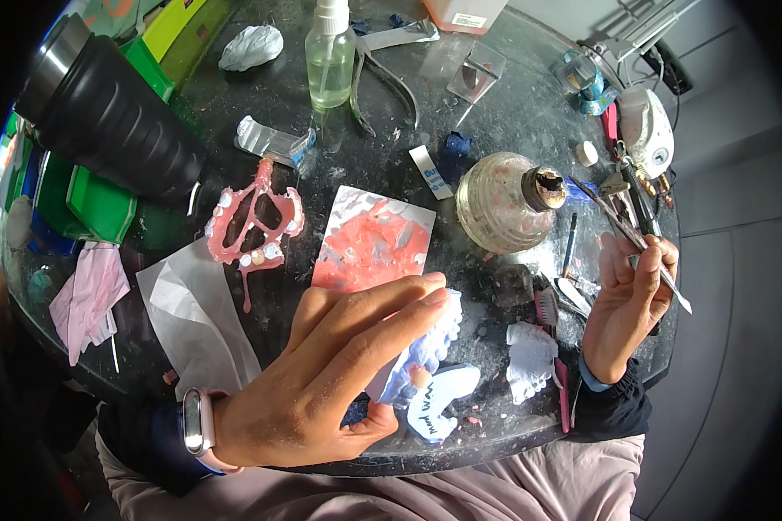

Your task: The person uses a rotary tool to grind and shape a blue dental impression model, then applies a pink substance using a small spatula and shapes it against the model.

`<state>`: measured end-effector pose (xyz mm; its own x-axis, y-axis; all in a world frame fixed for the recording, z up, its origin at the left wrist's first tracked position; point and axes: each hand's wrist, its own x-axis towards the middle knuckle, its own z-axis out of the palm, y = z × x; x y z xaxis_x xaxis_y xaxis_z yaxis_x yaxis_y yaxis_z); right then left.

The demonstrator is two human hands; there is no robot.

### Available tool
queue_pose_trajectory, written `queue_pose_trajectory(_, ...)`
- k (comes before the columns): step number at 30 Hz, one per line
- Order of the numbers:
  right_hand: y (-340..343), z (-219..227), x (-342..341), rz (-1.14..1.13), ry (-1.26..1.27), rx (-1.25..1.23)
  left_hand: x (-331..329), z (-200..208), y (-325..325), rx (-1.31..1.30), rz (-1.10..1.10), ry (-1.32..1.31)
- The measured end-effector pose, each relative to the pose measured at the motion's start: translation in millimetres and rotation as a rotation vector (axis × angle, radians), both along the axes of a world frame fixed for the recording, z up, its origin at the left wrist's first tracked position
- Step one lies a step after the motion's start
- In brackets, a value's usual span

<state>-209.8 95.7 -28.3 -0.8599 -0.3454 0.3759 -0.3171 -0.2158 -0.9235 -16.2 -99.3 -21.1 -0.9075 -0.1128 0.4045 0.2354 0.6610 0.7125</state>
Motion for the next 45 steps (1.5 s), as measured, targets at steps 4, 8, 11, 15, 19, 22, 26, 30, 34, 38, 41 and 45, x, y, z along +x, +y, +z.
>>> queue_pose_trajectory(4, 1.4, -3.3, -0.5, -0.023, 0.049, 0.015, -0.3, -1.1, 0.0, -0.023, 0.001, -0.008)
queue_pose_trajectory(8, 15.1, -5.6, 15.8, 0.142, 0.359, -0.093, 0.6, -0.8, -1.7, -0.055, -0.016, -0.034)
queue_pose_trajectory(11, 12.3, 16.3, 22.5, 0.535, 0.621, -0.044, 1.0, 2.6, -2.7, -0.055, -0.032, -0.059)
queue_pose_trajectory(15, 4.2, 17.8, 32.0, 0.541, 0.764, -0.05, 0.9, 4.0, -3.7, -0.131, -0.034, -0.112)
queue_pose_trajectory(19, 2.3, 17.9, 26.0, 0.735, 0.822, 0.041, 2.2, -0.6, -3.9, -0.152, -0.037, -0.109)
queue_pose_trajectory(22, 1.0, 15.0, 25.9, 0.717, 0.801, 0.001, 1.8, 0.1, -3.8, -0.148, -0.033, -0.121)
queue_pose_trajectory(26, 7.8, 29.9, 33.0, 0.725, 0.79, 0.106, -2.0, 5.0, -3.6, -0.132, -0.07, -0.093)
queue_pose_trajectory(30, 6.1, 14.7, 25.5, 0.75, 0.834, 0.051, 1.4, 0.3, -4.1, -0.158, -0.041, -0.124)
queue_pose_trajectory(34, 7.2, 18.2, 30.1, 0.736, 0.858, 0.101, 2.7, -3.9, -3.5, -0.165, -0.031, -0.101)
queue_pose_trajectory(38, 4.6, 21.1, 28.3, 0.68, 0.736, 0.064, -1.1, 2.6, -2.6, -0.134, -0.037, -0.108)
queue_pose_trajectory(41, 8.3, 20.6, 25.8, 0.679, 0.696, 0.062, -2.1, 4.2, -2.5, -0.145, -0.048, -0.096)
queue_pose_trajectory(45, 6.1, 16.5, 23.3, 0.711, 0.609, 0.046, -0.3, 2.8, -1.8, -0.217, -0.046, -0.076)
